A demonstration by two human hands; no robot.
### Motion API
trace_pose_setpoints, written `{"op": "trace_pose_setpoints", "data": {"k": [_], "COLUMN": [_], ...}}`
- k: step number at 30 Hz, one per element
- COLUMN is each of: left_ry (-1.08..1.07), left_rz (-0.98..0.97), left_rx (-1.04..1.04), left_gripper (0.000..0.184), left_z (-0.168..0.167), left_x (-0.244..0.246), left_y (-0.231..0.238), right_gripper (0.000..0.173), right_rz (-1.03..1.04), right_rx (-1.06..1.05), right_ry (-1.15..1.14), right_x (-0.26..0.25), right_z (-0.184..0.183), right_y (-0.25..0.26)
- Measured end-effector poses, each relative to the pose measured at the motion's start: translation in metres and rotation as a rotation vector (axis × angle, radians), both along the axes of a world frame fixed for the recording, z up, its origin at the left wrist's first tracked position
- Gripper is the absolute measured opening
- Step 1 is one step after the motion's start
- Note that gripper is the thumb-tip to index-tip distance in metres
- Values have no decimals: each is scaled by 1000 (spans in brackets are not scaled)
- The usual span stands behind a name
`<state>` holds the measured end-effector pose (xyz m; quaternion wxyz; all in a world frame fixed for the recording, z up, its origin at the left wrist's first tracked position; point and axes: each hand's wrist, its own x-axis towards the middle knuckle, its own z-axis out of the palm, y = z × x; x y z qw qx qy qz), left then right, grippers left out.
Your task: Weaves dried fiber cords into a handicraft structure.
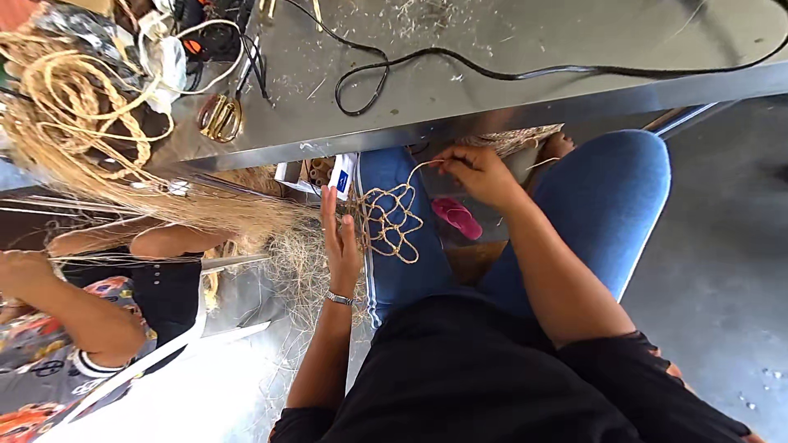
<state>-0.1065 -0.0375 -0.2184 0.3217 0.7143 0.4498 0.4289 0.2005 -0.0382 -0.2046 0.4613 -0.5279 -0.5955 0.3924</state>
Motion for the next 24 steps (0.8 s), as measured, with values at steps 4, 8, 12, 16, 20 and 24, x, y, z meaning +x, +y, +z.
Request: {"op": "trace_pose_setpoints", "data": {"k": [4,8,12,16,20,24], "left_ry": [-142,-393,-325,-110,15,150], "left_rz": [130,112,196,257,426,397], "left_rx": [-577,-621,-171,17,-117,206], "left_gripper": [73,32,9,13,58,68], "left_z": [-5,-3,4,17,14,28], "left_x": [-5,8,12,12,9,15], "left_y": [2,-3,-1,1,1,-2], "right_gripper": [29,29,28,29,31,30], "right_rz": [-56,-100,-253,-352,-321,-303], "right_rx": [-40,15,12,25,-4,62], "right_ry": [-9,-31,-13,21,13,-19], "right_x": [-4,-2,1,3,-1,-4], "right_z": [-3,-4,3,7,7,4], "right_y": [-1,-3,-6,-3,-4,-4]}}
